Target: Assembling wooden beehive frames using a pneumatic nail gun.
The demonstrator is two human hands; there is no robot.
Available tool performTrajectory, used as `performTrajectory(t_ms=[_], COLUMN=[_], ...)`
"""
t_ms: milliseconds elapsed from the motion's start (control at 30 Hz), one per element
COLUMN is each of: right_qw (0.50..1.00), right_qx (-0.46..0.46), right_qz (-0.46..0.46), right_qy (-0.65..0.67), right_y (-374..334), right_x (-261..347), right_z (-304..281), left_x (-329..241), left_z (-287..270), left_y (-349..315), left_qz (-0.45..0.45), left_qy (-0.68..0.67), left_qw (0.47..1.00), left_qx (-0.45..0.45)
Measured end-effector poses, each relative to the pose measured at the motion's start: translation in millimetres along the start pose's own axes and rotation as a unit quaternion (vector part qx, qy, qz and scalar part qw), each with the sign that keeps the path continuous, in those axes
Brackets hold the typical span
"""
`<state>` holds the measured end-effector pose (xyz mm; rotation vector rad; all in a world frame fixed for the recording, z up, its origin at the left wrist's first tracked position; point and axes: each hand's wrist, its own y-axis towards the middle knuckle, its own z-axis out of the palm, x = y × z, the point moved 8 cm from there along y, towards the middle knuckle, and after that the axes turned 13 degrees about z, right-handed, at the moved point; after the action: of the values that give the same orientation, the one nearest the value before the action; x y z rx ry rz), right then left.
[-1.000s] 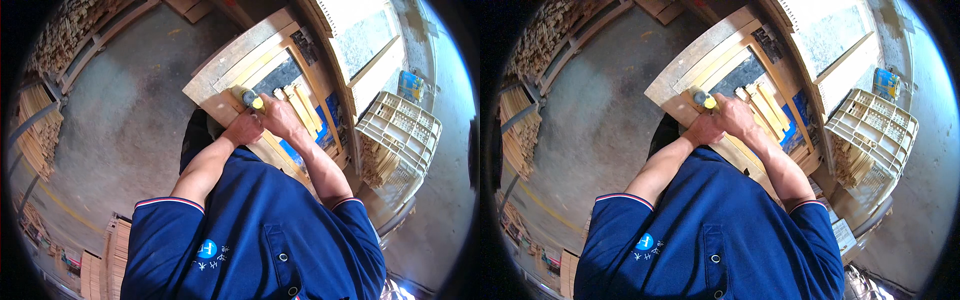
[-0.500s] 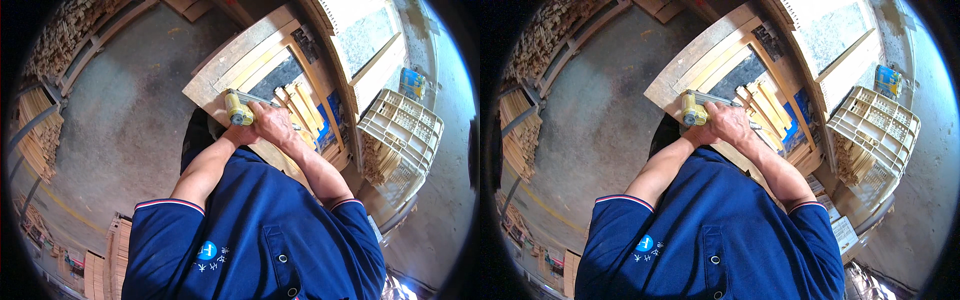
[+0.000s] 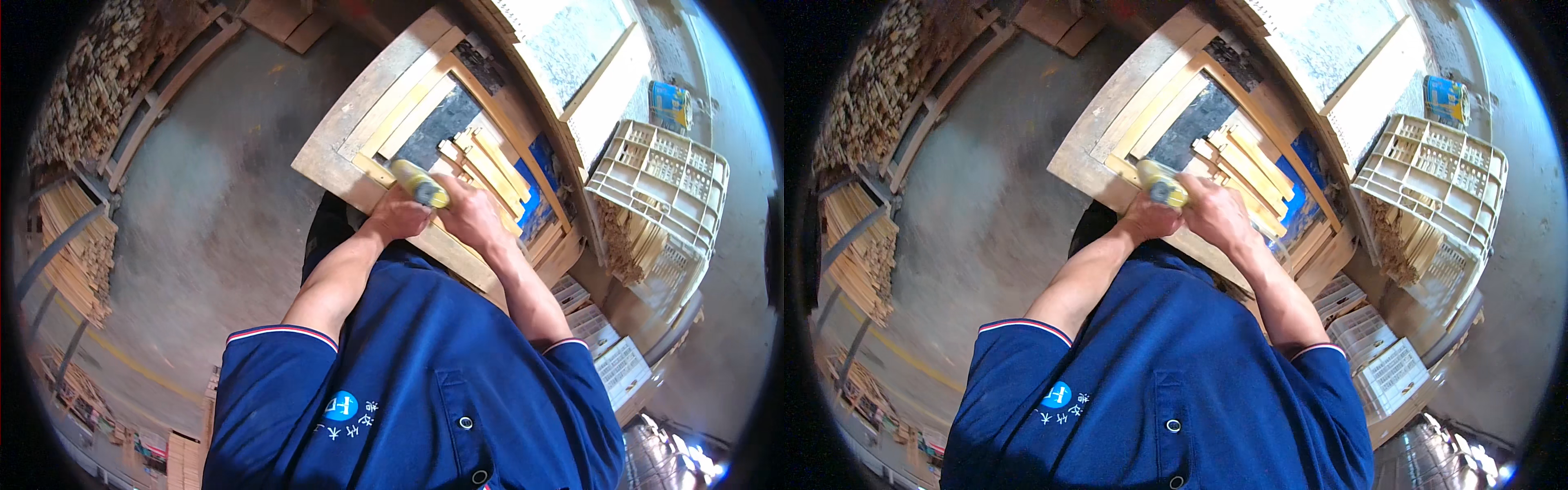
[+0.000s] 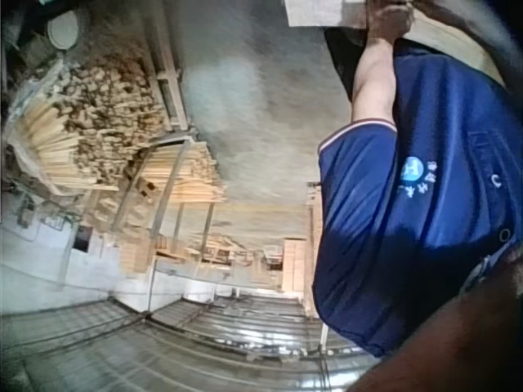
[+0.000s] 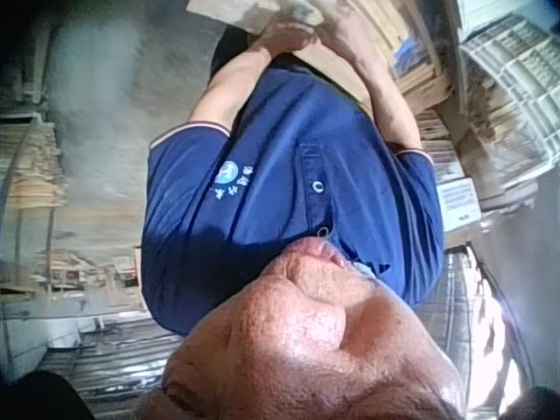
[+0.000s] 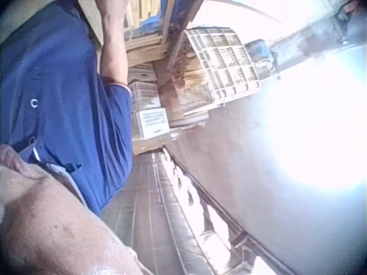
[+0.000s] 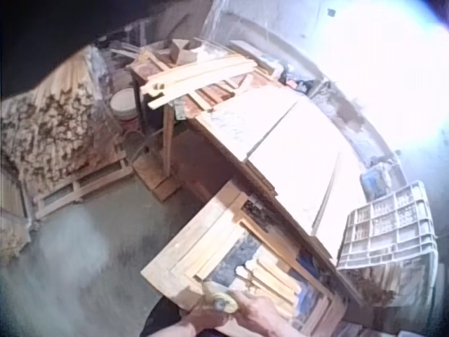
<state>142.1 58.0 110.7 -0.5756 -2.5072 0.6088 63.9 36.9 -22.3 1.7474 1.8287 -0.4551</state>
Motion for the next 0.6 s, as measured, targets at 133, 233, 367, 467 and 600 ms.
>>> performTrajectory(t_ms=[133,233,367,467,600], right_qw=[0.971,0.928,0.845,0.770,0.704], right_qx=[-0.102,-0.165,-0.231,-0.267,-0.270], right_qz=[0.182,0.297,0.463,0.560,0.644], right_qy=[0.119,0.153,0.136,0.147,0.131], right_y=[-65,-137,-239,-323,-395], right_x=[-85,-173,-309,-395,-490], right_z=[-20,-21,6,30,74], left_x=[-8,-17,-14,-23,-30], left_z=[-37,-39,-27,-24,-18], left_y=[12,22,20,20,26], left_qz=[0.063,0.100,0.078,0.115,0.121], left_qy=[0.015,0.040,0.037,0.110,0.118], left_qw=[0.995,0.989,0.995,0.985,0.984], left_qx=[-0.072,-0.098,-0.050,-0.060,-0.053])
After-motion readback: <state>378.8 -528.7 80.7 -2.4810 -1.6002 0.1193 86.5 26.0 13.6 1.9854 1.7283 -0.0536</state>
